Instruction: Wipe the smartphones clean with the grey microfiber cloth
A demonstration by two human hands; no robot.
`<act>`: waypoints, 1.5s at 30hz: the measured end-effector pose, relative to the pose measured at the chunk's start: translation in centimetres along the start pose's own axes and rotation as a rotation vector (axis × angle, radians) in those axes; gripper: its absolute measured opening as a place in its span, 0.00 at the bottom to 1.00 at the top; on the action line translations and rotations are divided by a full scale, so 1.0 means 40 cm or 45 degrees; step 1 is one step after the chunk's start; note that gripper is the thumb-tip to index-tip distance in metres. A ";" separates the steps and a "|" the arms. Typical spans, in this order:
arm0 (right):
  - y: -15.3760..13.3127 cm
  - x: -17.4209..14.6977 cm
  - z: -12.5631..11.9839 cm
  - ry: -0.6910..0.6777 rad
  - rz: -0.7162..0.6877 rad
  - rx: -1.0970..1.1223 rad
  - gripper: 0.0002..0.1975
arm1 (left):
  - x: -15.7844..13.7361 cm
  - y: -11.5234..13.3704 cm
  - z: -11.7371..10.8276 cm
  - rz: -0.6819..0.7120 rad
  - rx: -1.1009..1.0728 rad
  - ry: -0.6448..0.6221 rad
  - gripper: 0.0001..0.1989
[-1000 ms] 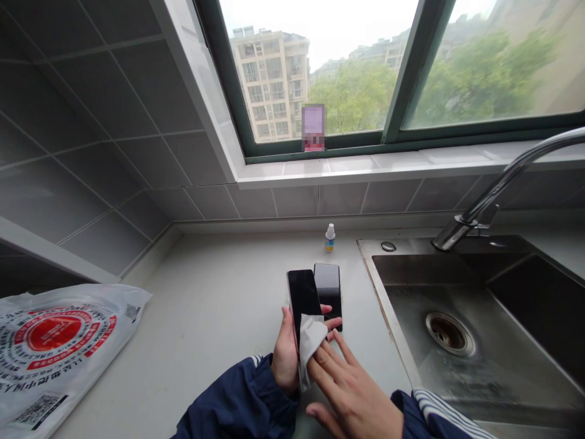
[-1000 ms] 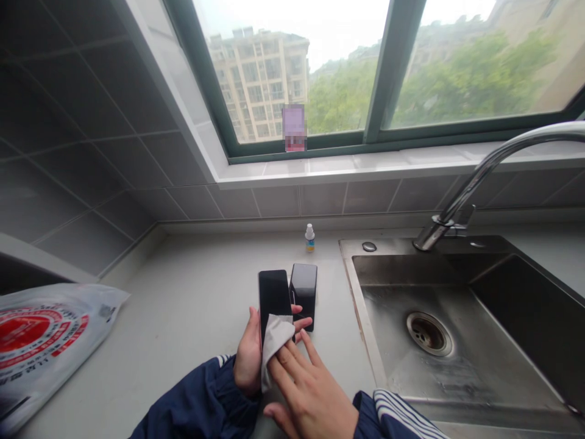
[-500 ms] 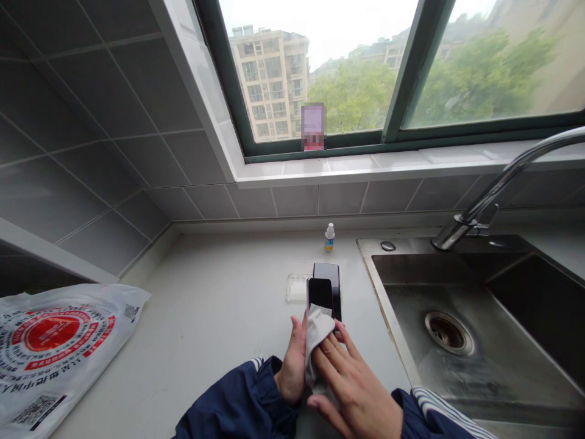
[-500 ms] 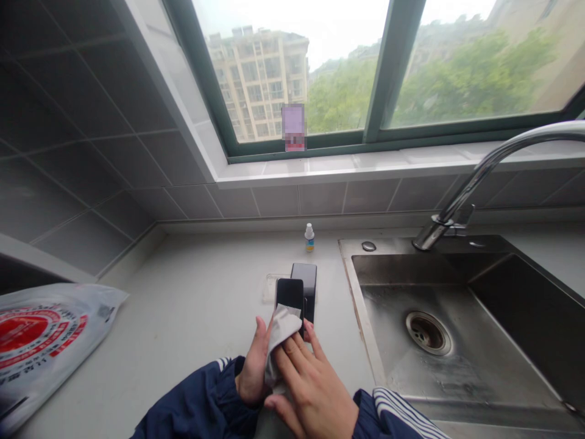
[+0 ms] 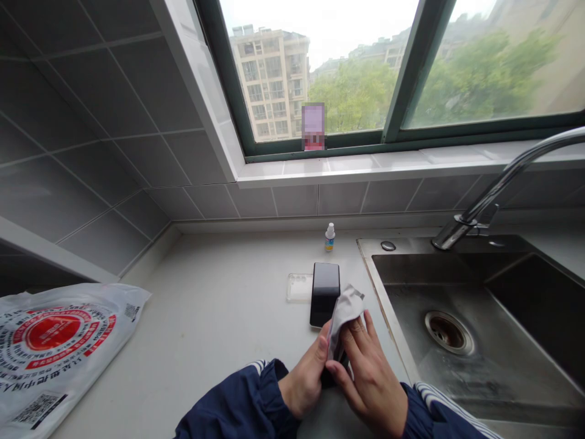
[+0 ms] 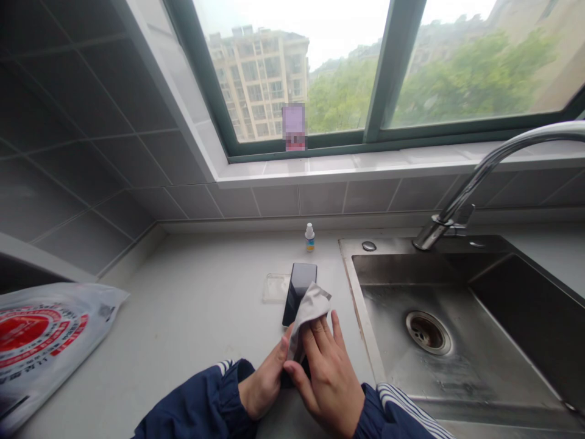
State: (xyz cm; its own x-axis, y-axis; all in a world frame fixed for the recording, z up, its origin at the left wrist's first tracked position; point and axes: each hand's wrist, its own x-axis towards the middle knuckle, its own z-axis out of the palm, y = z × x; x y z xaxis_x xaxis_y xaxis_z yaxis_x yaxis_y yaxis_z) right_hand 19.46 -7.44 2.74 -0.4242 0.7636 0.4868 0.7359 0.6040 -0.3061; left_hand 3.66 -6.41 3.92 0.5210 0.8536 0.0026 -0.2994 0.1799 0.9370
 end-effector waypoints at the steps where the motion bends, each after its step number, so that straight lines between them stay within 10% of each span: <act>1: 0.001 -0.001 0.000 0.000 0.002 -0.001 0.40 | 0.000 -0.002 -0.001 -0.001 0.015 0.000 0.26; 13: -0.040 0.027 -0.040 -0.296 -0.223 0.188 0.29 | 0.032 -0.005 -0.030 -0.276 -0.800 0.143 0.41; 27: -0.057 0.038 -0.067 -0.318 -0.145 0.216 0.12 | 0.046 0.050 -0.050 -0.210 -0.788 0.500 0.39; 36: -0.055 0.027 -0.037 -0.107 -0.122 0.174 0.15 | 0.048 0.051 -0.052 -0.145 -0.817 0.512 0.37; 45: -0.050 0.034 -0.056 -0.355 -0.199 0.089 0.24 | 0.047 0.046 -0.048 -0.187 -0.784 0.439 0.42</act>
State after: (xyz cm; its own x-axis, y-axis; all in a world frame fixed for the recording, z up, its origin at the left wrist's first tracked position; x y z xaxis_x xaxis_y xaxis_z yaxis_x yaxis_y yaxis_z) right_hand 18.57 -8.12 5.85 -0.6643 0.6877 0.2928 0.6167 0.7256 -0.3053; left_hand 2.55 -3.54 4.99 0.3387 0.8869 -0.3141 -0.6950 0.4609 0.5519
